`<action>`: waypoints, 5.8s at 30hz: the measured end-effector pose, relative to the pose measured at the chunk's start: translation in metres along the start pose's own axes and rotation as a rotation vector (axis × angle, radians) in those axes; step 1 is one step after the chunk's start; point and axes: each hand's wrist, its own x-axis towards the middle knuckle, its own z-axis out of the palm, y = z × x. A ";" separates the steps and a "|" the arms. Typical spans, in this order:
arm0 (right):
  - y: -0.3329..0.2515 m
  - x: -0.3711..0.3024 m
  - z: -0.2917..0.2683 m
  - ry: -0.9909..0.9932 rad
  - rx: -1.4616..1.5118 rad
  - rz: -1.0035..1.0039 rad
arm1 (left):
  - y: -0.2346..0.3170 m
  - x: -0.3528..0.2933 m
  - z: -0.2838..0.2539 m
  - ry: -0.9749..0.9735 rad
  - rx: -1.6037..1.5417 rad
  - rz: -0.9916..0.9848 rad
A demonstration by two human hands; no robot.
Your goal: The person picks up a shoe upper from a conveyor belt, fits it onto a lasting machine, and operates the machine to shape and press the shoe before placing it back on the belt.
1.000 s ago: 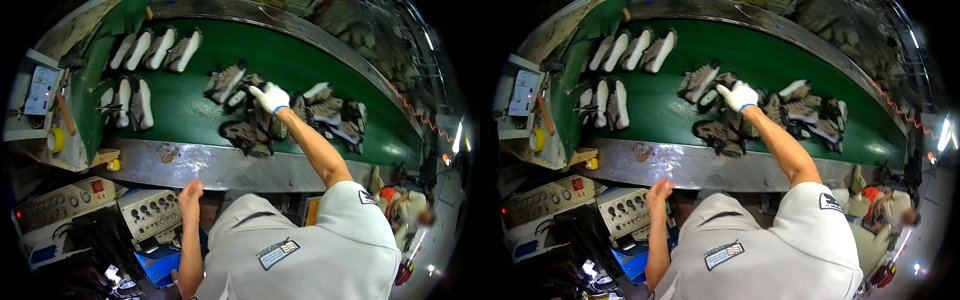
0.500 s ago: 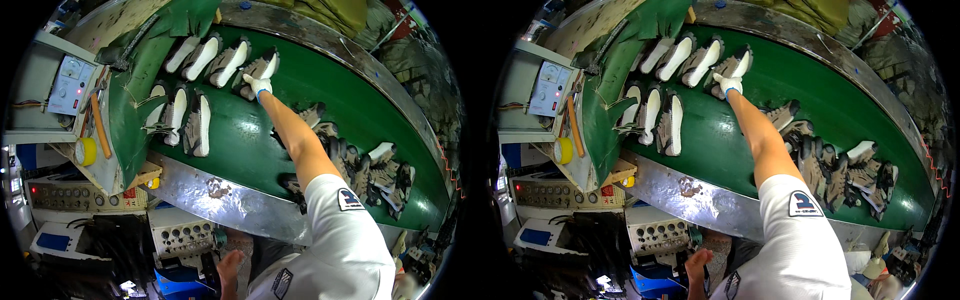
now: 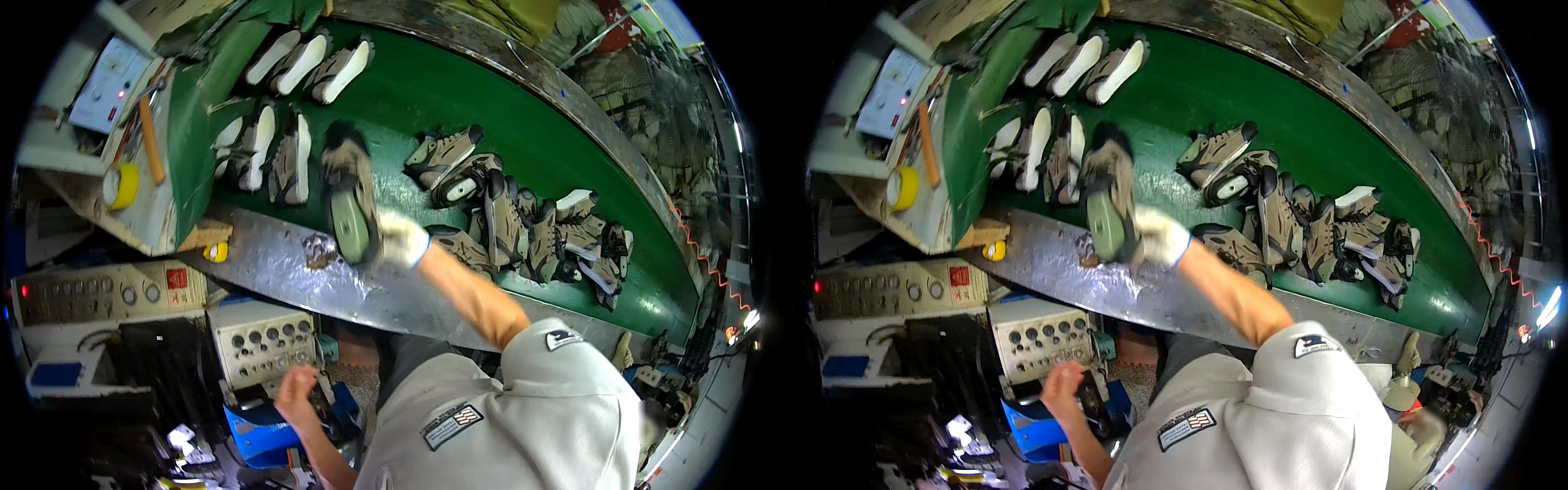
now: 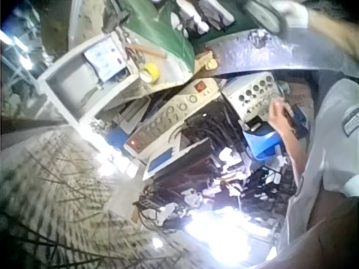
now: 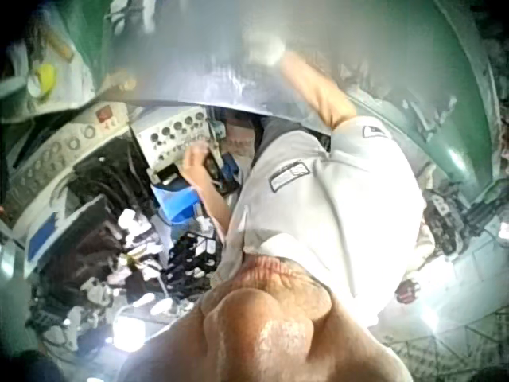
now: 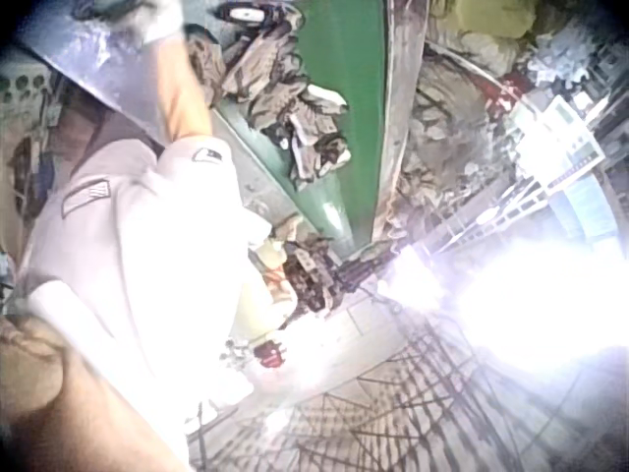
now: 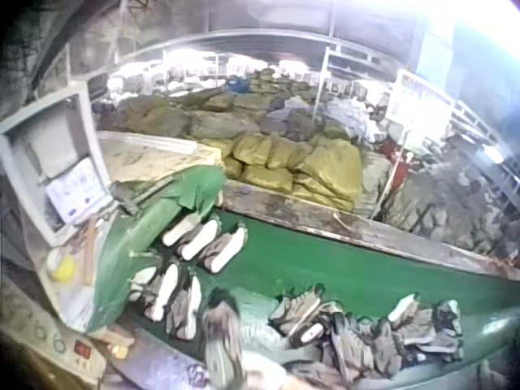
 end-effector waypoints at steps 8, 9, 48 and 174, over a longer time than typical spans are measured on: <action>0.207 -0.059 0.127 -0.049 -0.137 0.497 | 0.054 0.001 -0.100 0.023 -0.452 0.126; 0.228 -0.070 0.150 -0.151 -0.193 0.513 | 0.049 -0.003 -0.124 0.062 -0.496 0.137; 0.580 -0.052 0.220 -0.347 -0.713 0.640 | -0.127 -0.040 -0.315 0.565 -0.990 0.206; 0.590 -0.066 0.221 -0.288 -0.800 0.560 | -0.091 -0.052 -0.358 0.707 -0.972 0.112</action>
